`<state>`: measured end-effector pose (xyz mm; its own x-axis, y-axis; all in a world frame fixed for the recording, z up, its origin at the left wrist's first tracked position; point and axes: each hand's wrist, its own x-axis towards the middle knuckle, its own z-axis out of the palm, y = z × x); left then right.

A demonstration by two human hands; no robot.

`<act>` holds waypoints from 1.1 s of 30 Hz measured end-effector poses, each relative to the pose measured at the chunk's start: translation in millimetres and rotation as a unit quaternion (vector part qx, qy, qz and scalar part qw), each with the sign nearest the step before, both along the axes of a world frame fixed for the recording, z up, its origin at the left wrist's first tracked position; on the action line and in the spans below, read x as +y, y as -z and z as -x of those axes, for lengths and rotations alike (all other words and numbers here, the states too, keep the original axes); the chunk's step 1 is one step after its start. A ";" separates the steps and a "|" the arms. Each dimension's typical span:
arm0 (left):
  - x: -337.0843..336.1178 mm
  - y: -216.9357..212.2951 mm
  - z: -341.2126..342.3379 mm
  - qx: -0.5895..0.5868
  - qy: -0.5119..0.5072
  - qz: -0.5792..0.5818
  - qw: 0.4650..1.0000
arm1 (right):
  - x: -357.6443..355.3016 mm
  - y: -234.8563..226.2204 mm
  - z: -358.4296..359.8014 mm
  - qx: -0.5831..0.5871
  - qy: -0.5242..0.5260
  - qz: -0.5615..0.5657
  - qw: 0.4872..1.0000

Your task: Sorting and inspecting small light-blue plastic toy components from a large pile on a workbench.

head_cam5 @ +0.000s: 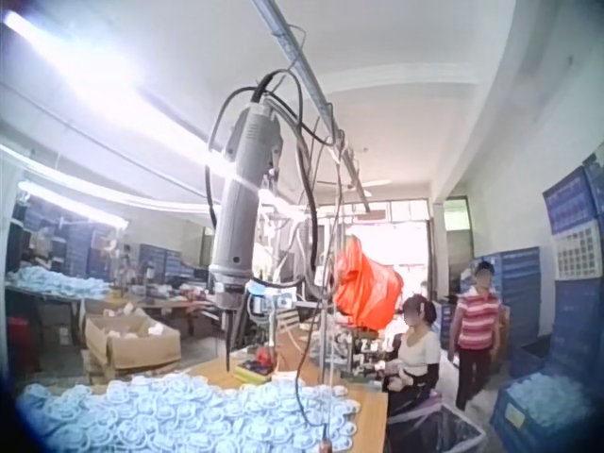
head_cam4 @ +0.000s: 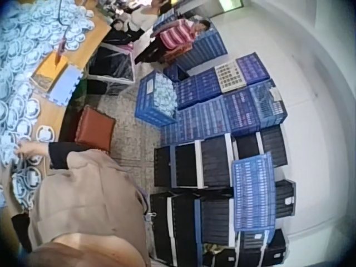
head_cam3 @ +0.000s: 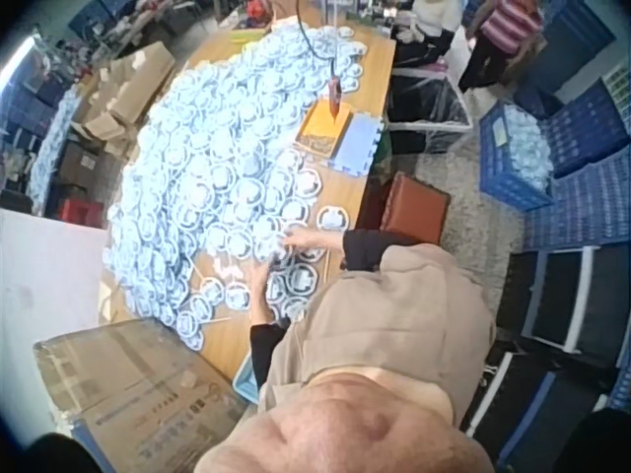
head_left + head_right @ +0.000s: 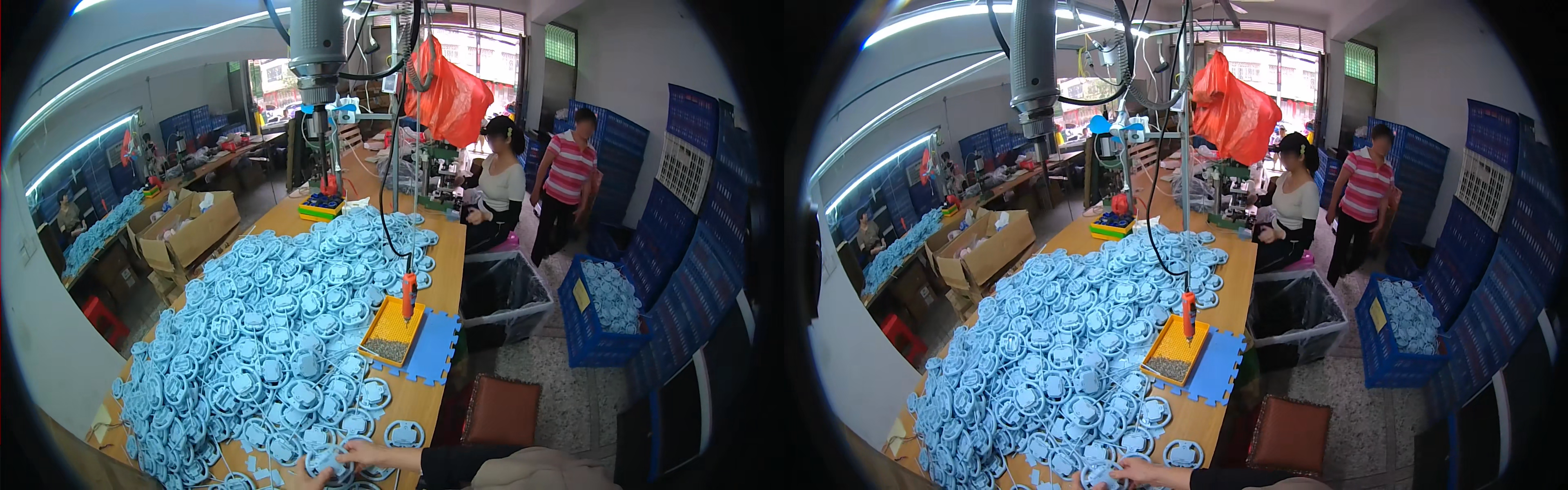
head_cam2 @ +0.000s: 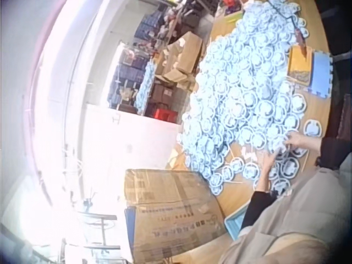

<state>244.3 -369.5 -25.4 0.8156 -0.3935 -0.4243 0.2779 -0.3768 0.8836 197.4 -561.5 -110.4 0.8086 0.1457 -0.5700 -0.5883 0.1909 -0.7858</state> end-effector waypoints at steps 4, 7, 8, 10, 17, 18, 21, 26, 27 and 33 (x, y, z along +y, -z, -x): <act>43.1 105.7 -26.1 -0.106 -0.081 0.059 0.989 | -27.1 -13.5 -72.9 -0.174 0.038 -0.006 0.984; 59.7 99.8 -35.6 -0.207 -0.144 0.054 0.966 | -29.9 -30.0 -93.6 -0.212 0.111 -0.170 0.956; 53.4 76.1 -35.5 -0.259 -0.168 0.035 0.951 | -38.1 -17.7 -95.1 -0.232 0.077 -0.103 0.964; 91.9 98.4 -44.2 -0.279 -0.178 -0.042 0.943 | -36.8 -2.6 -93.5 -0.221 -0.018 0.117 0.968; 195.5 109.2 -6.8 -0.320 -0.140 -0.350 0.869 | -41.1 10.3 -39.5 -0.210 -0.032 0.356 0.910; 197.6 109.3 -3.3 -0.310 -0.146 -0.362 0.867 | -42.9 12.3 -39.8 -0.207 -0.045 0.346 0.914; 185.1 108.0 -1.6 -0.264 -0.126 -0.372 0.881 | -28.2 0.8 -48.4 -0.235 -0.029 0.368 0.899; 153.1 97.2 -5.9 -0.197 -0.141 -0.395 0.886 | 27.1 -4.6 -75.7 -0.406 -0.158 0.434 0.788; 151.8 96.0 -2.5 -0.191 -0.147 -0.415 0.877 | 48.0 -10.6 -79.5 -0.407 -0.185 0.422 0.789; 142.7 109.2 -14.7 -0.177 -0.147 -0.395 0.890 | 113.7 34.3 -111.7 -0.460 -0.346 0.490 0.655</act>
